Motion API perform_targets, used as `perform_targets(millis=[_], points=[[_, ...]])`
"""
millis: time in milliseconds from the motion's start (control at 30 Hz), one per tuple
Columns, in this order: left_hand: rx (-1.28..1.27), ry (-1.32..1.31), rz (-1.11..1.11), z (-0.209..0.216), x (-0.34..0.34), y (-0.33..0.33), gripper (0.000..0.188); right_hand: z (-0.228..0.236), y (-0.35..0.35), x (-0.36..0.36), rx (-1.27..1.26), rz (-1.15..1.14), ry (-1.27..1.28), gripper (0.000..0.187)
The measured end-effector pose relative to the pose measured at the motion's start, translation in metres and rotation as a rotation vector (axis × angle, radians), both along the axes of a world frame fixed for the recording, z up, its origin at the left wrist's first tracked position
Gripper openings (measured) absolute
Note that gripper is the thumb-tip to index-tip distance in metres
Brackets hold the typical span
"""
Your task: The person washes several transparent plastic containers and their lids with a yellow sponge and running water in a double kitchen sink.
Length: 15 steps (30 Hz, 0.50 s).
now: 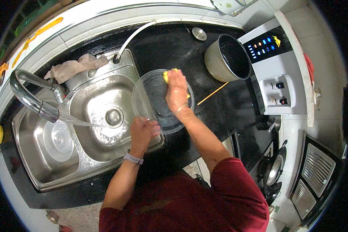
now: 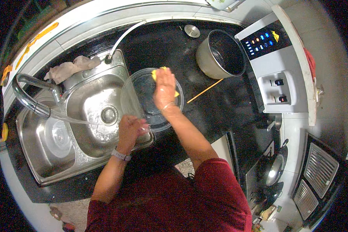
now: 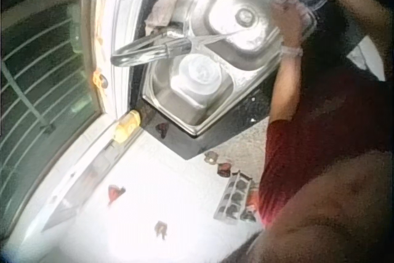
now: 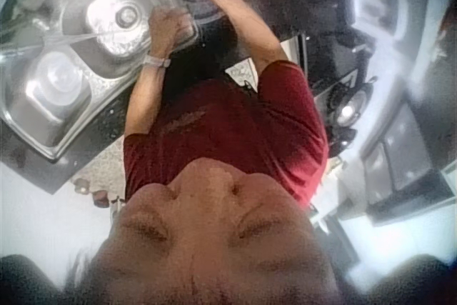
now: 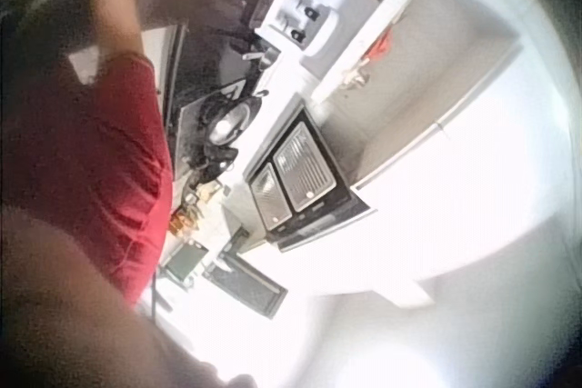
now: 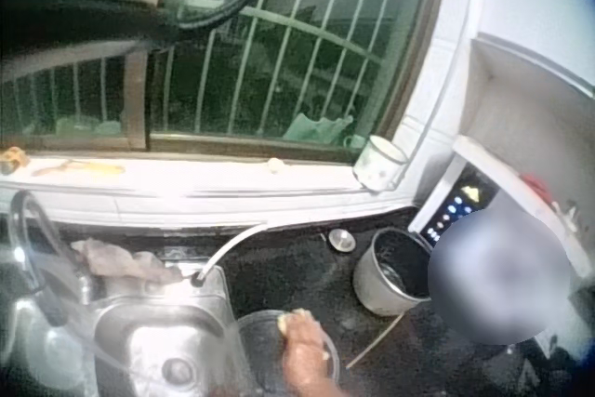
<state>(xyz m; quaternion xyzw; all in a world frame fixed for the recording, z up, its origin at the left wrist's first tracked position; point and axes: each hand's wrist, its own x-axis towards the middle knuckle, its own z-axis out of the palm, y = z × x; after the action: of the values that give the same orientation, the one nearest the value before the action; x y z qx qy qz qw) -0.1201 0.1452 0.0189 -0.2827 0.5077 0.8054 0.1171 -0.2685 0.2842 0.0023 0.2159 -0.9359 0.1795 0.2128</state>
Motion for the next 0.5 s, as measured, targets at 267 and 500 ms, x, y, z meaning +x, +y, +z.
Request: perform_targets(millis=[267,500], points=[[0.062,0.081,0.159,-0.007,0.006,-0.011,0.013,0.016,-0.037,0.083,-0.164,0.683,-0.409,0.055],[0.202,0.077,0.278,-0.003,0.029,-0.037,0.014,0.050,0.005,0.088,-0.166,0.554,-0.449,0.050]])
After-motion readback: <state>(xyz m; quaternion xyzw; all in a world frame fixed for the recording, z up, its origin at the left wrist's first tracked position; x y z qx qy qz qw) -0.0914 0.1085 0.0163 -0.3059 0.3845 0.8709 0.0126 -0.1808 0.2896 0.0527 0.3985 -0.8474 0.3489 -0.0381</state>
